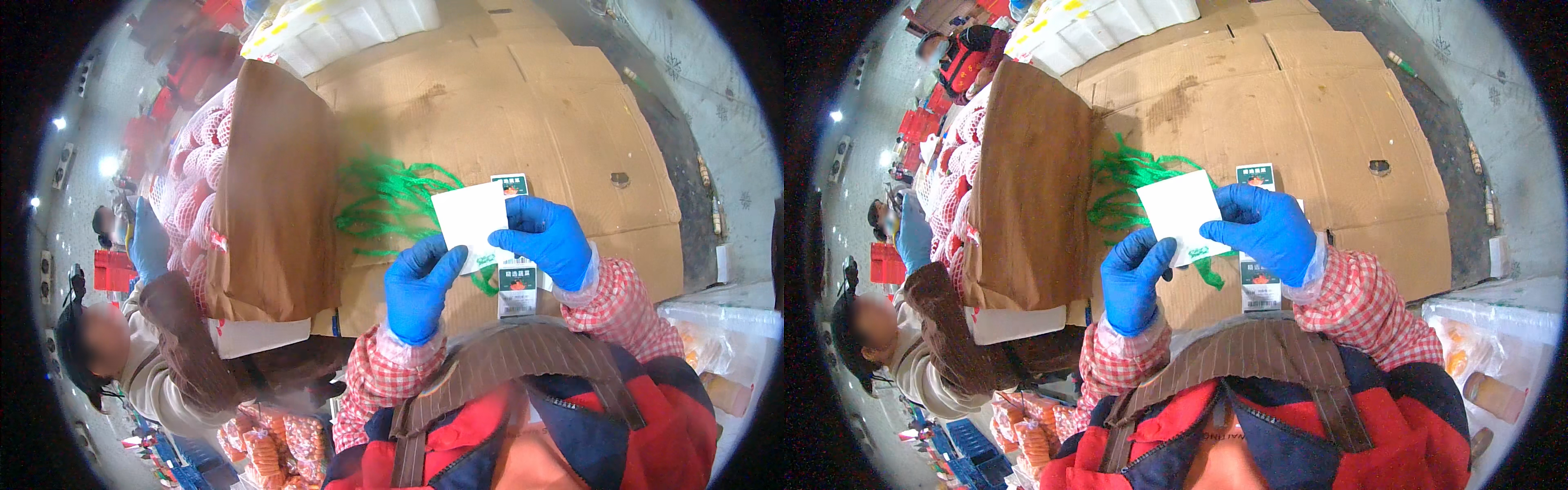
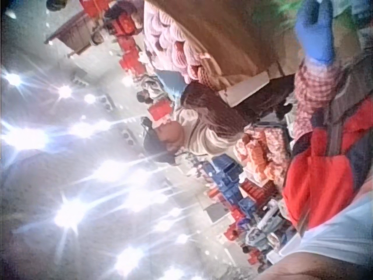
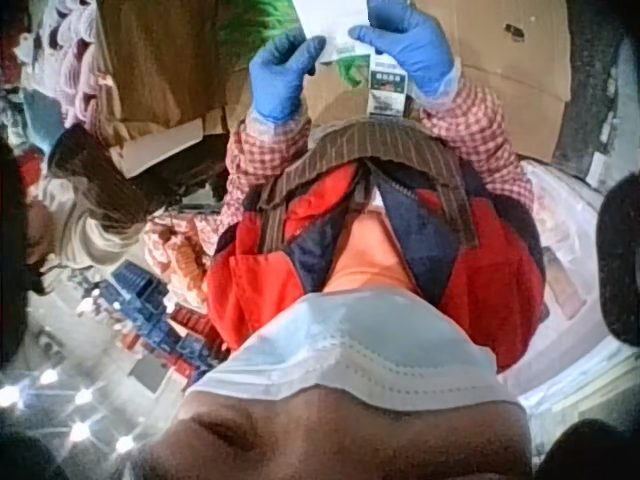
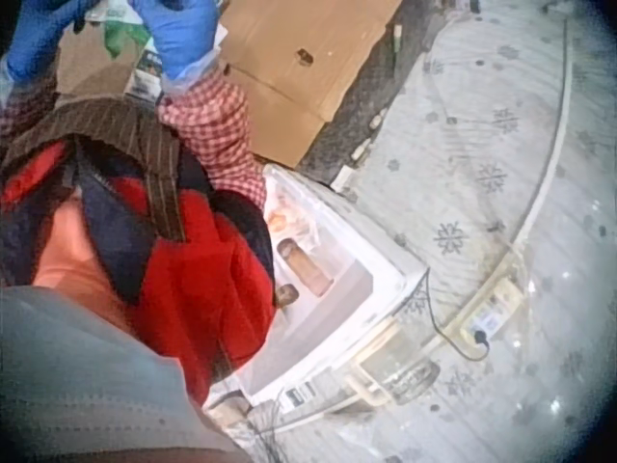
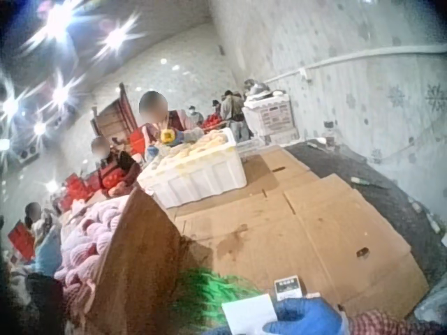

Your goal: The person repeatedly picks up small white labels and green plastic cords, attaches each label to a cord, and places the labeled cord on a cardboard surface. The person handles items one at a time and occasionally adjusts the pile of cords.

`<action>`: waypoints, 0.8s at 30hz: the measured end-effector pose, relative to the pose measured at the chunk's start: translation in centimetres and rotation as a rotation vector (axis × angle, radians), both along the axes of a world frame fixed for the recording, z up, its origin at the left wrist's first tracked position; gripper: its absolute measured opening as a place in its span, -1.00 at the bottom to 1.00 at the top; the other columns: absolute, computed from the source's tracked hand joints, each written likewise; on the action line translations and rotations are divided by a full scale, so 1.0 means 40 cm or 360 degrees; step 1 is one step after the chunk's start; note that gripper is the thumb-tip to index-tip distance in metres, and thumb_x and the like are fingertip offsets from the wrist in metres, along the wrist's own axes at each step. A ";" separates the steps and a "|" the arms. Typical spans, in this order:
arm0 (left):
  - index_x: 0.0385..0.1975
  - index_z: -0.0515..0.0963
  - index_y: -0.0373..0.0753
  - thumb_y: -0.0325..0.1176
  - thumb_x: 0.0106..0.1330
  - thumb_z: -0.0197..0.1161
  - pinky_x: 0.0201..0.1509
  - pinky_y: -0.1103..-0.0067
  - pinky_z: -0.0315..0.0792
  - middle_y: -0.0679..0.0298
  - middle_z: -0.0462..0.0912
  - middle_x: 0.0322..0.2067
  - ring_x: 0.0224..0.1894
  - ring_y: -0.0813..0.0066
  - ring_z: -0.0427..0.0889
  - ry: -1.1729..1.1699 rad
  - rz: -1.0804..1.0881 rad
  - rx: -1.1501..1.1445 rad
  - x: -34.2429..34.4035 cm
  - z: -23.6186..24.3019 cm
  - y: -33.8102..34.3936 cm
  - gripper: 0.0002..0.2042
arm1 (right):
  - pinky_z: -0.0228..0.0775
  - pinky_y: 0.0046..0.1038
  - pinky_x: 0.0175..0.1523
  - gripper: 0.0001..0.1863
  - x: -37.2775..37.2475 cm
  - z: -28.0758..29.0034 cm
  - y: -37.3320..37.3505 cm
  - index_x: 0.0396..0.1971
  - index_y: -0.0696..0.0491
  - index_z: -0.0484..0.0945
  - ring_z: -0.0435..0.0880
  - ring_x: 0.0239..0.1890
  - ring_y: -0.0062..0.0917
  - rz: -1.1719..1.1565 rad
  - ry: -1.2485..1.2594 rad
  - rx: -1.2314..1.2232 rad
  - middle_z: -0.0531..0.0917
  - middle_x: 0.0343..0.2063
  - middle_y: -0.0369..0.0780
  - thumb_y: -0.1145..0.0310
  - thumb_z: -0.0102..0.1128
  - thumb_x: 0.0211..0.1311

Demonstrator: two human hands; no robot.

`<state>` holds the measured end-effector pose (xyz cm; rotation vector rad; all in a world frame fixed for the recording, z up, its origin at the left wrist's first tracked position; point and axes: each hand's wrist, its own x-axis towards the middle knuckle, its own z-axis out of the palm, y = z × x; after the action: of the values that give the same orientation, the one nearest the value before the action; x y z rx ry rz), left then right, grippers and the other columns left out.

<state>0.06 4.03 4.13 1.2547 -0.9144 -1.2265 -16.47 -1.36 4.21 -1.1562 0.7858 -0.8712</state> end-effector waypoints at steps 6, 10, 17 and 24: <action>-0.45 0.49 -0.36 -0.50 0.00 0.15 -0.68 0.80 0.12 0.31 0.50 -0.64 -0.70 0.76 0.30 0.0077 -0.0109 0.0105 0.000 0.014 0.020 -0.88 | 0.35 -0.64 -0.21 -0.68 -0.024 0.010 0.023 -0.18 0.14 0.40 0.48 -0.28 -0.63 0.0279 -0.0062 -0.0162 0.51 -0.29 -0.23 0.62 0.00 -0.04; -0.46 0.45 -0.39 -0.50 0.01 0.06 -0.74 0.75 0.20 0.14 0.52 -0.62 -0.68 0.51 0.48 0.0145 -0.0200 0.0002 0.000 0.006 0.034 -0.88 | 0.35 -0.66 -0.22 -0.66 -0.033 0.004 0.030 -0.24 0.08 0.46 0.50 -0.29 -0.64 0.0356 -0.0043 -0.0445 0.54 -0.32 -0.25 0.68 -0.10 -0.06; -0.41 0.43 -0.40 -0.41 0.06 0.01 -0.71 0.73 0.22 0.12 0.53 -0.56 -0.64 0.47 0.49 0.0339 -0.0283 -0.0013 -0.003 0.010 0.049 -0.81 | 0.36 -0.66 -0.27 -0.67 -0.045 0.007 0.041 -0.37 0.06 0.54 0.52 -0.36 -0.65 0.0321 0.0177 -0.0451 0.57 -0.43 -0.24 0.69 -0.12 -0.13; -0.45 0.45 -0.37 -0.40 0.09 0.06 -0.70 0.73 0.20 0.21 0.52 -0.59 -0.65 0.57 0.44 0.0218 -0.0178 0.0002 -0.012 -0.007 0.035 -0.85 | 0.36 -0.66 -0.28 -0.70 -0.041 0.010 0.033 -0.36 0.06 0.54 0.53 -0.36 -0.63 0.0322 0.0231 -0.0745 0.57 -0.43 -0.24 0.65 -0.09 -0.12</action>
<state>-0.43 5.44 3.87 1.1178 -0.8931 -1.3833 -18.11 -0.02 4.60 -1.6967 0.5801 -0.8296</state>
